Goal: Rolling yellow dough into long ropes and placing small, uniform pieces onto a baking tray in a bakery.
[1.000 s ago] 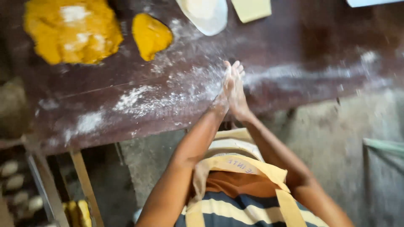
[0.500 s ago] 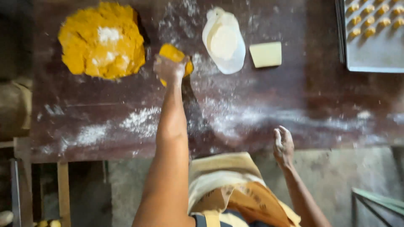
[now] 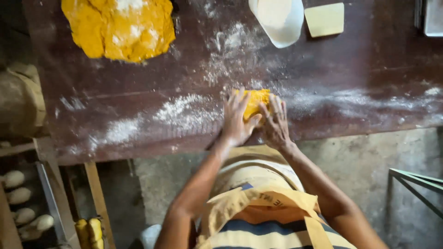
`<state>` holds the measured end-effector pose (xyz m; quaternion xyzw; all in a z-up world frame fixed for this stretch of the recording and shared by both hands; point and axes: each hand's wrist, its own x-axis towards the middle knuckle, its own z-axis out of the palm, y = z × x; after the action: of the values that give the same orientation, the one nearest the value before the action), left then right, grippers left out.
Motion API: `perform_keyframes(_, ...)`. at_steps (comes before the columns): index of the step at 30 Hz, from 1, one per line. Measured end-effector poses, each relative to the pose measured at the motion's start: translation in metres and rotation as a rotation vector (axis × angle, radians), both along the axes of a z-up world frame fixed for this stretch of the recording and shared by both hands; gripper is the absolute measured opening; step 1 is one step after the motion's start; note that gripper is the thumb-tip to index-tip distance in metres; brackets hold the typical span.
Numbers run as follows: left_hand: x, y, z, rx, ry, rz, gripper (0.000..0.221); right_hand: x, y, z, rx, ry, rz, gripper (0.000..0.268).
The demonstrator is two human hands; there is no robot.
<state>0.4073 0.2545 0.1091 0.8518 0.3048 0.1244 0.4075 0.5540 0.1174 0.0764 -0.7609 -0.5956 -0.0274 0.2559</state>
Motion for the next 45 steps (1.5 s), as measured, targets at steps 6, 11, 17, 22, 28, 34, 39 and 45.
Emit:
perform_keyframes(6, 0.054, -0.016, -0.053, 0.344, -0.334, 0.421, 0.061, 0.022, 0.043, -0.055, 0.105, -0.148, 0.066, 0.065)
perform_keyframes(11, 0.124, 0.093, -0.052, 0.585, -0.24, 0.407, 0.041, 0.08, 0.129, -0.055, -0.202, -0.121, -0.125, 0.069)
perform_keyframes(17, 0.152, 0.123, -0.093, 0.549, 0.078, 0.419, 0.049, 0.106, 0.166, -0.094, -0.389, -0.146, -0.266, 0.097)
perform_keyframes(22, 0.078, 0.063, -0.05, 0.567, -0.057, 0.215, 0.051, 0.091, 0.099, -0.018, -0.393, -0.162, 0.009, 0.101)
perform_keyframes(28, -0.022, -0.023, -0.015, 0.583, -0.039, -0.006, 0.04, 0.014, -0.017, -0.009, -0.106, -0.22, 0.104, 0.07)
perform_keyframes(34, 0.063, 0.041, 0.007, 0.519, -0.396, 0.311, 0.028, 0.032, 0.076, 0.006, 0.075, -0.197, -0.135, 0.019)
perform_keyframes(39, 0.083, 0.046, -0.044, 0.665, -0.39, 0.391, 0.025, 0.047, 0.1, -0.032, -0.027, -0.233, -0.171, 0.047)
perform_keyframes(45, 0.107, 0.069, -0.119, 0.855, -0.067, 0.532, 0.027, 0.065, 0.117, -0.058, -0.112, -0.261, -0.277, 0.047)
